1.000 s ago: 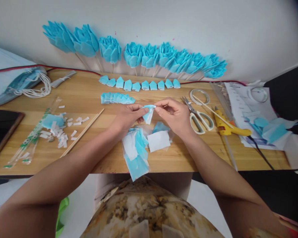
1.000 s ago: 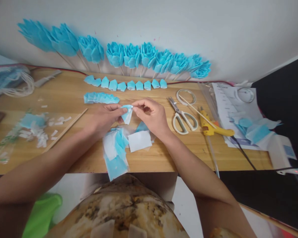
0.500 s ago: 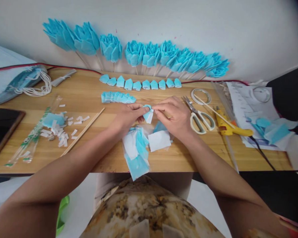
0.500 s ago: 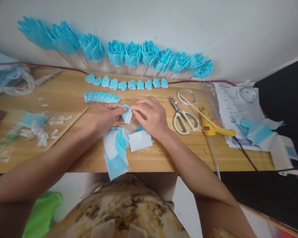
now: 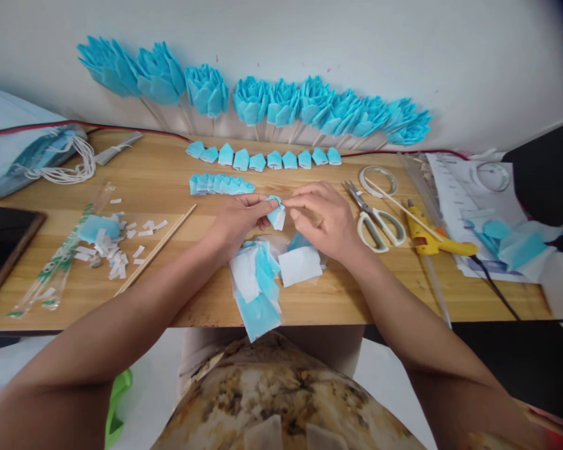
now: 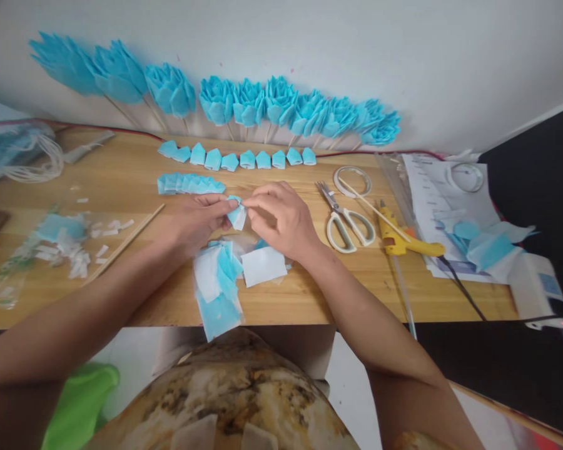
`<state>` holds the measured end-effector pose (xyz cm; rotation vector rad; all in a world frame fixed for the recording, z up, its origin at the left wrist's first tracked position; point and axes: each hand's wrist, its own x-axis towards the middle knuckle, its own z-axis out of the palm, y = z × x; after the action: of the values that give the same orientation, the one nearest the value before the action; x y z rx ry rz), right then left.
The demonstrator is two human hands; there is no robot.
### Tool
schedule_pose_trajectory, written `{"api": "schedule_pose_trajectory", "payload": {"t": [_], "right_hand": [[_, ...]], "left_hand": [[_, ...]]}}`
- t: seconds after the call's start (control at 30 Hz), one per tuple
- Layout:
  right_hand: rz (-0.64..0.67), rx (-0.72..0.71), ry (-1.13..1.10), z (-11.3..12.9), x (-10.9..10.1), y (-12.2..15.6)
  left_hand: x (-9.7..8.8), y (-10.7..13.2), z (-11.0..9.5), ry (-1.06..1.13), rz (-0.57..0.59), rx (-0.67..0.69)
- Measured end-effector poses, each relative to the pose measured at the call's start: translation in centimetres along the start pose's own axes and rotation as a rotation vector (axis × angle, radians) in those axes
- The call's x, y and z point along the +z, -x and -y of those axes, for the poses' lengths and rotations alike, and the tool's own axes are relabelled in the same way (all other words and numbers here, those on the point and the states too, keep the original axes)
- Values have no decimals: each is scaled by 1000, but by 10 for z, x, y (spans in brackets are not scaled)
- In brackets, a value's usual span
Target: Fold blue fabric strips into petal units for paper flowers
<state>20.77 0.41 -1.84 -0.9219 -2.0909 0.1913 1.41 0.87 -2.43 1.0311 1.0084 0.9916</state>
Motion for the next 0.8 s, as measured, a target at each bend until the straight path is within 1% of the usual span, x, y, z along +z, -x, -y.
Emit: {"api": "schedule_pose_trajectory", "payload": {"t": [0.13, 0.2, 0.27, 0.4, 0.47, 0.6, 0.8], "right_hand": [[49, 238, -216, 5, -2, -2], [38, 278, -240, 6, -1, -2], [12, 244, -184, 7, 1, -2], [-46, 84, 36, 7, 4, 0], [-62, 31, 101, 6, 5, 0], [-47, 9, 140, 4, 4, 0], [-24, -17, 170, 3, 2, 1]], "left_hand": [[3, 4, -6, -151, -34, 5], [5, 5, -9, -185, -53, 10], [5, 6, -10, -194, -67, 10], [6, 6, -12, -187, -56, 2], [6, 7, -13, -183, -42, 3], [6, 7, -11, -153, -34, -10], [0, 1, 0, -9, -9, -11]]}}
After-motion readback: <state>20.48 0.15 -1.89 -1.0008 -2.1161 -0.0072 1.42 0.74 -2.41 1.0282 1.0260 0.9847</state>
